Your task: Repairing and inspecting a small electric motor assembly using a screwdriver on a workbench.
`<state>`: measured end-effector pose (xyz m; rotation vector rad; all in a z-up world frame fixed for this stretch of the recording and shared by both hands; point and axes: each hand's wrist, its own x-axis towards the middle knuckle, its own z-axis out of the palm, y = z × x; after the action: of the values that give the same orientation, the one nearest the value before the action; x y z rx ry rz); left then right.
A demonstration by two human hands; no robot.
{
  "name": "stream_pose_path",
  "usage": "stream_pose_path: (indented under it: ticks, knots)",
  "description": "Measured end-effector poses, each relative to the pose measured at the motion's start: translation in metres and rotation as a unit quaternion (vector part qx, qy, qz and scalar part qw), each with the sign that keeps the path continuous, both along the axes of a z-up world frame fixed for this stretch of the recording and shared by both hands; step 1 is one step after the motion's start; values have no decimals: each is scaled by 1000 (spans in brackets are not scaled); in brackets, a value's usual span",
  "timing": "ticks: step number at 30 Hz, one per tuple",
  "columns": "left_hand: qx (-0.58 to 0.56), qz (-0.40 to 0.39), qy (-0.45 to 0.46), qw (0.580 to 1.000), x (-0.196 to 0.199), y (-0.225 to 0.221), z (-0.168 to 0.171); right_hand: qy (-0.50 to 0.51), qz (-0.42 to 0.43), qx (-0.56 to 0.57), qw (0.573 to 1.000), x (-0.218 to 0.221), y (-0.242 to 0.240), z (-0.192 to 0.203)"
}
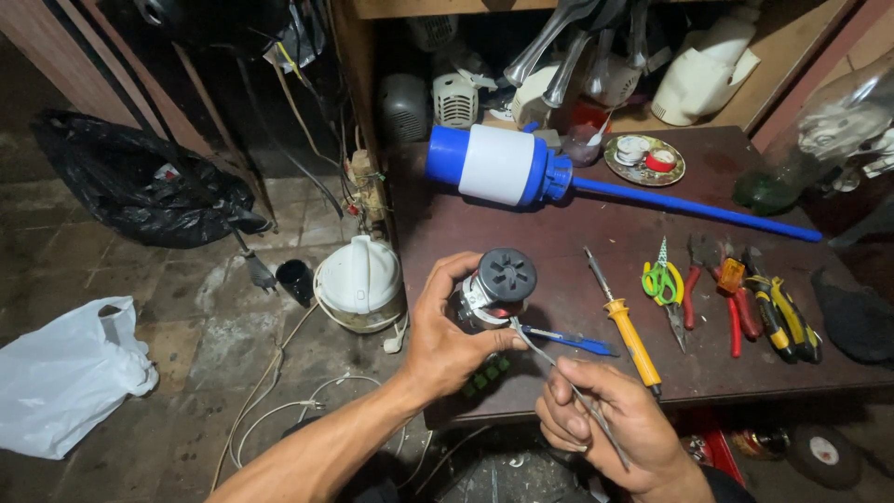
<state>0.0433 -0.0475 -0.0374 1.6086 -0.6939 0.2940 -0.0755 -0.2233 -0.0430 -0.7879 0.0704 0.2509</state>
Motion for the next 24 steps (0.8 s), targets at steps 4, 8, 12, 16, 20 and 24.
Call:
stream_pose_path:
  ticks: [4, 8, 12, 16, 20, 24]
  knots:
    - [-3, 5, 15, 1000, 0, -1, -1, -8, 2, 6, 1000, -1, 1, 1]
    - [-9, 3, 27, 1000, -1, -1, -2, 1, 4, -2, 1000, -1, 1, 1]
    - [-9, 2, 31, 999, -1, 0, -1, 10, 1, 6, 1000, 0, 2, 2]
    - [-10, 0, 23, 1000, -2, 0, 0, 7, -4, 6, 1000, 2, 0, 1]
    - [-6, -1, 35, 999, -2, -1, -1, 12, -5, 29, 1000, 2, -3, 1]
    - [-2, -3, 40, 999, -3, -1, 0, 3, 4, 40, 999, 2, -7, 0]
